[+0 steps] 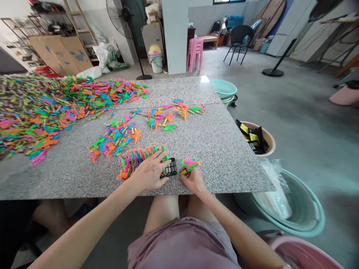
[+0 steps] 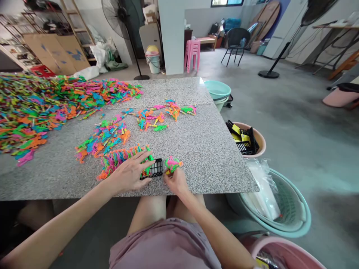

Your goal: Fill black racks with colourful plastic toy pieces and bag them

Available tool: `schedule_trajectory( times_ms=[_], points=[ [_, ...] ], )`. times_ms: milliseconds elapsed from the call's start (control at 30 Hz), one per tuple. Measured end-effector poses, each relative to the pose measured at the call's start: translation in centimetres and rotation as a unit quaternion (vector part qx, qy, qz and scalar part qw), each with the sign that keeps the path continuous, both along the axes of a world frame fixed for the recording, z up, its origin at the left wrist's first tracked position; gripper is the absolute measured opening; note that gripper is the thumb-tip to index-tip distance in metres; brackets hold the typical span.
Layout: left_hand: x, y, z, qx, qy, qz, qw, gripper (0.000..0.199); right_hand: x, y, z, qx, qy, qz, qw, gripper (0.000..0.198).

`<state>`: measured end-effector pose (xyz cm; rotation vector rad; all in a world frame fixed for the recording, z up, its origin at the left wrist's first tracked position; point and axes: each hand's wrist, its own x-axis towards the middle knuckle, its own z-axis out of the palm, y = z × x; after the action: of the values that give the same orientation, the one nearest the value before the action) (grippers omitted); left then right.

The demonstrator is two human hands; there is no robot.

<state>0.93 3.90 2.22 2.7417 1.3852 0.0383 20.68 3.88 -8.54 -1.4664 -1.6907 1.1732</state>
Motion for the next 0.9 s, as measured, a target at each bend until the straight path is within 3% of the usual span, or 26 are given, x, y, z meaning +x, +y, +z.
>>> schedule_trajectory(
  times_ms=[100, 267, 400, 567, 733, 833, 900],
  points=[
    [0.0, -0.1, -0.6, 0.003, -0.03, 0.013, 0.999, 0.048, -2.5, -0.1, -0.4, 0.0, -0.003, 0.016, 1.0, 0.006],
    [0.1, -0.3, -1.0, -0.006, -0.02, 0.021, 1.0, 0.053, -4.0, 1.1, -0.1, 0.057, -0.163, 0.054, 0.983, 0.009],
    [0.4, -0.2, -0.8, -0.019, -0.02, 0.029, 0.999, 0.057, -4.1, 1.8, 1.4, 0.065, -0.271, 0.091, 0.956, 0.022],
    [0.8, 0.1, -0.8, -0.034, -0.046, 0.046, 0.997, 0.054, -5.2, 2.6, 3.5, 0.048, -0.347, 0.14, 0.926, 0.024],
    [0.5, 0.1, -0.6, -0.028, -0.057, 0.033, 0.997, 0.062, -5.9, 2.2, 3.3, 0.05, -0.349, 0.146, 0.924, 0.026],
    [0.2, 0.1, -0.8, -0.012, -0.054, 0.028, 0.998, 0.043, -4.2, 3.1, 3.0, 0.053, -0.294, 0.213, 0.93, 0.029],
    [0.1, 0.1, -1.4, 0.015, -0.044, 0.019, 0.999, 0.031, -2.6, 5.5, 3.1, 0.05, -0.267, 0.27, 0.924, 0.027]
  ],
)
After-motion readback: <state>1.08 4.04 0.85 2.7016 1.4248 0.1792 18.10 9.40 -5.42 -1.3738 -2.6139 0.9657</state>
